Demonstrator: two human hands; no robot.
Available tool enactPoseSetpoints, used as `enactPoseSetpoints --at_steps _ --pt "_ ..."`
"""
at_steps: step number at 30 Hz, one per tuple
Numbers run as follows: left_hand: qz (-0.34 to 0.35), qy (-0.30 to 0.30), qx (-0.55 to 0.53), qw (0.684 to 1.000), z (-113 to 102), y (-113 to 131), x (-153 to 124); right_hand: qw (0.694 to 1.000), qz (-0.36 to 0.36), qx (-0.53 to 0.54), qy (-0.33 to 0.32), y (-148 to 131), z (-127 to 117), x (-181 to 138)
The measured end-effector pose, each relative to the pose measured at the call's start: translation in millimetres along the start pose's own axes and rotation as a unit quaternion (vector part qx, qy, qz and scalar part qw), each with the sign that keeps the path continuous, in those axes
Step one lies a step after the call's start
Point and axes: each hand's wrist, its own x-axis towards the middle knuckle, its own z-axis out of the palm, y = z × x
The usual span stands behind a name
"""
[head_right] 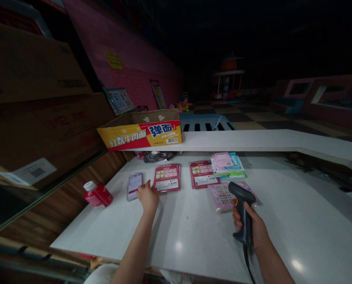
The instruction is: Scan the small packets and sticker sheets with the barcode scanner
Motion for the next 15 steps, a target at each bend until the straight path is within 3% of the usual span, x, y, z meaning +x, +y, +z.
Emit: enactPoseSetpoints --at_steps 2,4,6,8,11,15 --pt "0.083 -0.024 0.065 0.994 -4 10 -5 1.000 -0.001 0.001 -0.004 0 -2 0" --pt "0.186 -0.126 0.063 0.972 -2 17 -9 1.000 -0.002 -0.003 -0.004 1 -3 1" --pt "0.274 -0.245 0.030 0.930 4 21 -12 1.000 0.000 -0.008 -0.004 1 -5 1" --pt "0.316 -0.314 0.008 0.895 13 20 -13 1.000 0.002 -0.005 -0.005 2 -5 1" --pt "0.326 -0.347 0.003 0.879 23 14 -14 1.000 0.004 0.008 -0.004 2 -6 1" --pt "0.332 -0.346 -0.019 0.877 28 8 -15 1.000 0.013 0.020 -0.003 1 -5 1"
